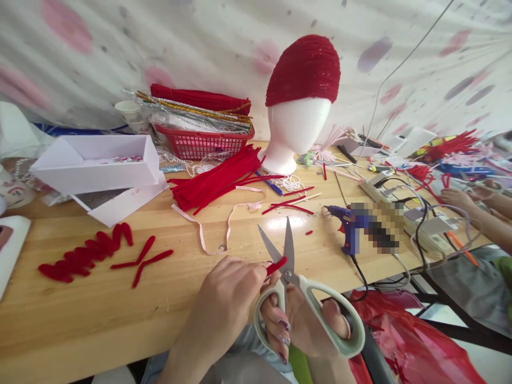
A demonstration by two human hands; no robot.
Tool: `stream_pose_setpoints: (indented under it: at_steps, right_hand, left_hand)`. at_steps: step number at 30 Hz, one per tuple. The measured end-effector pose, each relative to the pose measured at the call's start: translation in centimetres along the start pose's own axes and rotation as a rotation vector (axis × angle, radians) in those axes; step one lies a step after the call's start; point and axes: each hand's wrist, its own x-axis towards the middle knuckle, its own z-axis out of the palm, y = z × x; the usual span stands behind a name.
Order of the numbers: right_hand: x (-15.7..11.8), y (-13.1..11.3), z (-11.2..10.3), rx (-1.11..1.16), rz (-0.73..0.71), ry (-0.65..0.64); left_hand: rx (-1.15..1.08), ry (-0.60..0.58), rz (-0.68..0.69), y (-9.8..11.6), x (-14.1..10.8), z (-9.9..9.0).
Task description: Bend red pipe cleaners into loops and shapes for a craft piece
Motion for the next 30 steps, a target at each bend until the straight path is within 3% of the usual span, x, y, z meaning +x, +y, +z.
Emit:
stream_pose_setpoints:
  at_steps: [4, 6, 8, 9, 11, 13, 15, 17, 19, 21, 23, 27, 30]
  right_hand:
    - [-0.2, 0.1, -0.5, -0.054, 0.014, 0.012]
    - [-0.6, -0.6, -1.0, -0.115, -0.056, 0.076]
    - [-1.0, -1.9, -1.6, -0.241, -0.237, 0.271]
    - [-1.2, -2.8, -1.9, -0.352, -0.341, 0.425]
    - [-1.5, -4.4, -2.6, -0.700, -0.414, 0.687]
    - [-1.7, -5.7, -3.5, -1.158, -0.343, 0.944]
    - [-1.7, -6.4, -4.7, -1.630, -0.192, 1.075]
    - [-1.8, -6.4, -6.1, -1.936, -0.048, 1.027]
    - [-1.8, -6.3, -7.2, -2.053, 0.010, 0.920]
    - [-1.8, -6.3, -7.7, -2.070, -0.011, 0.876]
    - [-1.8, -6.4, -7.2, -2.017, -0.106, 0.921]
    - [-0.5, -5.2, -4.3, -1.573, -0.401, 1.011]
    - [1.4, -3.1, -1.6, -1.292, -0.422, 0.783]
  left_hand:
    - [-0.024, 0.027, -0.023, -0.7, -0.7, 0.7]
    - [-0.047, 0.040, -0.064, -1.1, -1.3, 1.0]
    - [-0.139, 0.093, -0.212, -1.2, -1.9, 1.1]
    - [-0.227, 0.144, -0.334, -1.1, -2.1, 1.0]
    - [-0.467, 0.294, -0.621, -0.7, -2.1, 0.8]
    - [-0.683, 0.399, -0.828, -0.3, -1.6, 0.4]
    - [-0.840, 0.408, -0.925, -0.2, -1.0, 0.1]
    - [-0.945, 0.393, -0.976, -0.4, -0.6, 0.1]
    - [-0.999, 0.386, -1.011, -0.9, -0.3, 0.3]
    - [-1.009, 0.369, -1.023, -1.2, -0.1, 0.5]
    - [-0.988, 0.338, -0.992, -1.3, 0.3, 0.6]
    - [-0.909, 0.241, -0.857, -0.5, 1.2, 0.9]
    - [-0.940, 0.102, -0.828, 0.1, 1.2, 1.3]
